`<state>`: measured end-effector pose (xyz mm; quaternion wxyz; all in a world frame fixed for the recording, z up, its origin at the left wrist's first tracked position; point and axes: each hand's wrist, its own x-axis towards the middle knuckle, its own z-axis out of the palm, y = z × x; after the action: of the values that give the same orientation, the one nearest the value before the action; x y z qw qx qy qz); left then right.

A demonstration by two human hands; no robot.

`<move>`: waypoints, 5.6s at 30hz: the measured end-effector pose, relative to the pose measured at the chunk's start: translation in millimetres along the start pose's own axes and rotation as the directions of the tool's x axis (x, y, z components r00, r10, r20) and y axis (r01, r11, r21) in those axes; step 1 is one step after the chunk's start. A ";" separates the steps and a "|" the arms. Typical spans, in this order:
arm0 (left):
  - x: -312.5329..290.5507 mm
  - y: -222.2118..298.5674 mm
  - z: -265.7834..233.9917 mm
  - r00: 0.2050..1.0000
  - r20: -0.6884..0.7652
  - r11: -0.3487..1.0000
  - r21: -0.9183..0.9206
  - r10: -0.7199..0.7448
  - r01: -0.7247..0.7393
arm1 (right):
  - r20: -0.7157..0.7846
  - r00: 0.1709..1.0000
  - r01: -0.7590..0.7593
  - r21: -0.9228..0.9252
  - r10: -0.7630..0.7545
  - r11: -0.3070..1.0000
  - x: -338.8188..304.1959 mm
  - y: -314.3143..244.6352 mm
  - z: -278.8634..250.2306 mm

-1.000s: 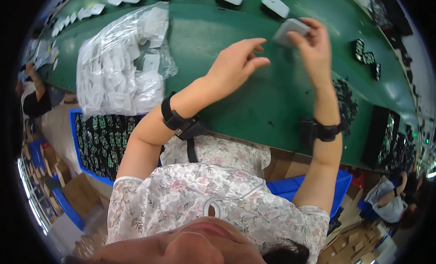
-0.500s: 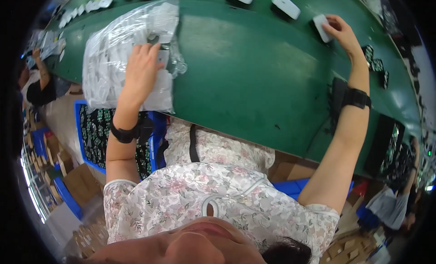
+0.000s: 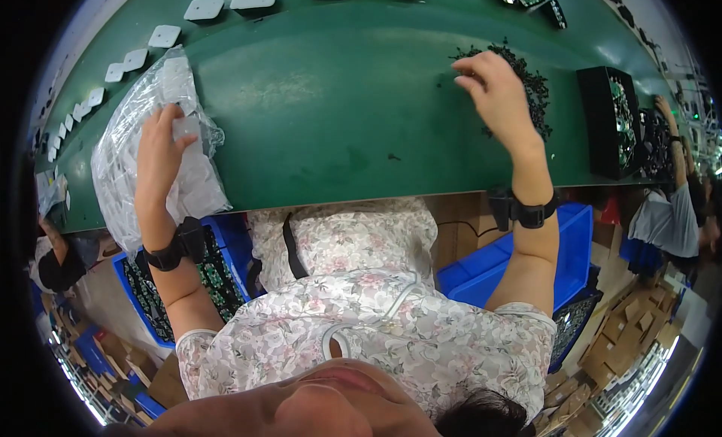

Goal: The person picks up a white plastic base, inserts a small black component into it, and presses a black cover onto the assembly. They then place the completed unit onto the green workbench and retrieve a circuit board from a blue bin.

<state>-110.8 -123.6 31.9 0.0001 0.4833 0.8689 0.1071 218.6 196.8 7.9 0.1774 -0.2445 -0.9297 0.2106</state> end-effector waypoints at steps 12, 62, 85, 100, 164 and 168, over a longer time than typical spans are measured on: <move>38.8 124.7 40.2 0.979 -0.180 0.553 -0.828 -0.097 -0.097 | 0.143 0.965 0.193 0.173 -0.219 0.966 -36.5 -71.9 39.8; 32.0 146.4 70.5 0.982 0.183 -0.088 -0.980 -0.054 0.178 | -0.279 0.944 0.262 0.302 -0.177 0.917 38.7 -105.0 75.4; 34.7 145.7 77.5 0.989 -0.080 0.088 -0.994 -0.123 -0.069 | -0.205 0.978 0.073 0.528 0.044 0.846 36.8 -107.3 84.3; 37.2 139.6 78.1 0.994 0.099 0.002 -0.995 0.044 0.099 | 0.230 0.959 -0.279 0.701 0.163 0.657 41.5 -87.8 71.2; 20.4 103.2 84.0 0.847 -0.258 0.865 -0.073 0.465 -0.497 | -0.044 0.910 0.401 -0.161 -0.413 0.902 30.4 -101.6 86.4; 20.3 107.7 89.0 0.838 -0.294 0.874 -0.015 0.460 -0.486 | -0.006 0.927 0.374 -0.054 -0.375 0.926 39.3 -98.8 80.6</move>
<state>-21.9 -35.1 -32.9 -0.1285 0.6622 0.7078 0.2098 114.0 114.8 -4.3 0.2155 -0.0688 -0.9630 0.1466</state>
